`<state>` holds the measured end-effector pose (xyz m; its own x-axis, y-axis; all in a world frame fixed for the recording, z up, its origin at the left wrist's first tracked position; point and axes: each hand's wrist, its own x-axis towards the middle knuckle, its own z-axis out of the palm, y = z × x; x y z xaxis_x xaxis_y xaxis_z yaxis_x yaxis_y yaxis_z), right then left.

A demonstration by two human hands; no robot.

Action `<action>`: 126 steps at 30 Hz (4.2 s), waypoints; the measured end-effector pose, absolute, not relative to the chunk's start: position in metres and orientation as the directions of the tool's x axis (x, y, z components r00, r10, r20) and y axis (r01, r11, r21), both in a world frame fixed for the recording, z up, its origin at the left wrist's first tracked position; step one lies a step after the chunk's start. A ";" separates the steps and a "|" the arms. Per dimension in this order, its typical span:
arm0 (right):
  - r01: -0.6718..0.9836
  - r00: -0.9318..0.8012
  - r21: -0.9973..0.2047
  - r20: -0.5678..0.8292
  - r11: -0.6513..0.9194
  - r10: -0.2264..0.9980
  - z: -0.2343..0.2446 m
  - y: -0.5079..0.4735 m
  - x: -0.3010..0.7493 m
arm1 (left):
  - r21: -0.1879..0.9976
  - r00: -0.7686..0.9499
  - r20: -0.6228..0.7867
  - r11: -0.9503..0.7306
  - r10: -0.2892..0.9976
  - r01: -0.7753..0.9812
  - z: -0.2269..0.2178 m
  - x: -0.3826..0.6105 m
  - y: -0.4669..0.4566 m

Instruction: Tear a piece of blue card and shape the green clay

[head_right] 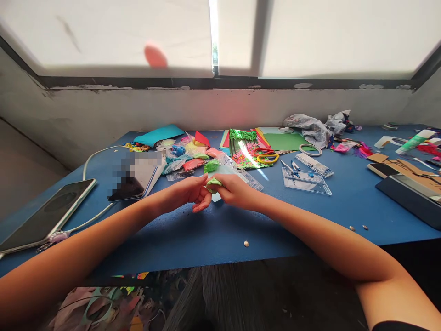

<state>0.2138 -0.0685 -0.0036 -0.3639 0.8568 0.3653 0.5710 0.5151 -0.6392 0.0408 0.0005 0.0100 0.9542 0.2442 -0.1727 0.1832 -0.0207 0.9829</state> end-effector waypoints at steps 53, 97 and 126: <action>0.763 0.077 -0.578 0.524 0.288 0.848 -0.007 -0.060 0.219 | 0.919 0.965 -0.060 0.391 0.253 -0.045 0.003 0.043 -0.001; -0.309 -0.231 -0.938 -0.085 -0.156 0.969 0.013 -0.066 0.220 | 0.667 0.837 0.275 -0.721 0.472 0.187 -0.002 0.039 0.000; -0.008 -0.126 -0.983 0.184 0.185 0.975 0.009 -0.066 0.214 | 0.968 0.940 -0.016 -0.229 0.340 0.100 0.010 0.039 -0.007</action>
